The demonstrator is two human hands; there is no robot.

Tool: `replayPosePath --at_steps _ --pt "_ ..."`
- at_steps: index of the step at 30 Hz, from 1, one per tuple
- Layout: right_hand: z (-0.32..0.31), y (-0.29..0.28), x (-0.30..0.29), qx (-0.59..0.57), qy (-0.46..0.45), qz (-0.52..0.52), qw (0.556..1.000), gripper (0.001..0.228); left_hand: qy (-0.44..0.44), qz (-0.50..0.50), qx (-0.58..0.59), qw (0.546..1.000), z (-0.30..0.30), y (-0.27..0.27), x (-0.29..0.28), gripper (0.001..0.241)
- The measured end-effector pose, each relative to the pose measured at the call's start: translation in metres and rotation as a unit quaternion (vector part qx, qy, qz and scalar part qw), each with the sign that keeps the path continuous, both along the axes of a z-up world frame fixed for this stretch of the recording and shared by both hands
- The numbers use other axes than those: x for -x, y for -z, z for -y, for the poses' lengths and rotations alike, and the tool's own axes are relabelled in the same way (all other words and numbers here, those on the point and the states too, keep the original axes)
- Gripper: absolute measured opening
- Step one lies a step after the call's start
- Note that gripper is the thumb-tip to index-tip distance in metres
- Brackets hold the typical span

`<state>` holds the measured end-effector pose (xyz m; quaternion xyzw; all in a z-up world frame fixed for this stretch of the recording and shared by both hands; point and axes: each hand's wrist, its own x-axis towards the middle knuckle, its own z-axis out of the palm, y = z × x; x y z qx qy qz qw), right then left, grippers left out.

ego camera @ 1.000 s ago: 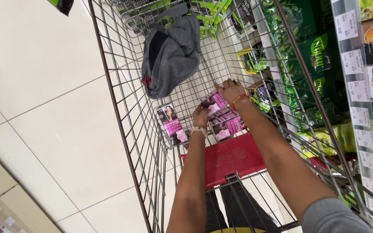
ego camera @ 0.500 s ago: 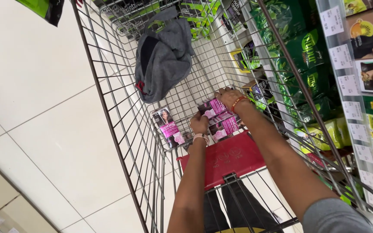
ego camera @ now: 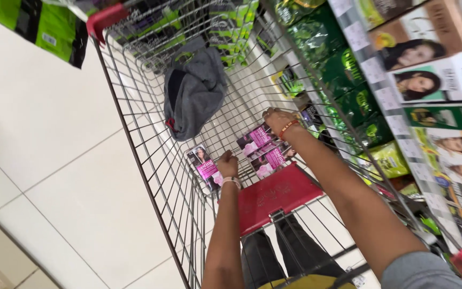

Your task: Selecting several boxes of hair dye from a retail shelf and placing them into a shopping cart.

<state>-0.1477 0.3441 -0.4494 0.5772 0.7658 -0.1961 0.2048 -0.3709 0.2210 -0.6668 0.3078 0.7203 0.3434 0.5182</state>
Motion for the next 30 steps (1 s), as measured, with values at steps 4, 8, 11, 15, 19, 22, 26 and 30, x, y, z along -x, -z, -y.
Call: replayPosePath --at_steps 4,8,11,15,19,22,26,30 --pt "0.004 -0.029 -0.015 0.01 0.038 -0.027 0.999 0.046 -0.05 0.078 -0.024 0.995 -0.021 -0.063 -0.008 0.044" --pt "0.016 -0.082 -0.027 -0.009 0.074 -0.106 0.992 0.045 -0.046 0.188 -0.071 0.979 -0.041 -0.162 -0.031 0.04" --pt "0.033 -0.135 -0.045 -0.064 0.089 -0.163 0.98 0.041 0.001 0.22 -0.119 0.968 -0.053 -0.239 -0.059 0.036" --pt "0.088 -0.21 -0.073 -0.109 0.123 -0.2 0.966 0.029 0.071 0.244 -0.149 0.956 -0.037 -0.36 -0.105 0.034" --pt "0.169 -0.305 -0.098 -0.211 0.162 -0.285 0.921 0.042 0.163 0.31 -0.237 0.906 -0.012 -0.441 -0.162 0.035" --pt "0.239 -0.37 -0.111 -0.315 0.194 -0.348 0.861 0.04 0.229 0.343 -0.224 0.883 0.02 -0.502 -0.2 0.037" --pt "0.324 -0.413 -0.131 -0.482 0.301 -0.332 0.753 0.029 0.352 0.362 -0.258 0.824 0.063 -0.565 -0.245 0.037" --pt "0.387 -0.441 -0.142 -0.598 0.481 -0.32 0.555 0.02 0.441 0.369 -0.295 0.763 0.113 -0.612 -0.285 0.039"
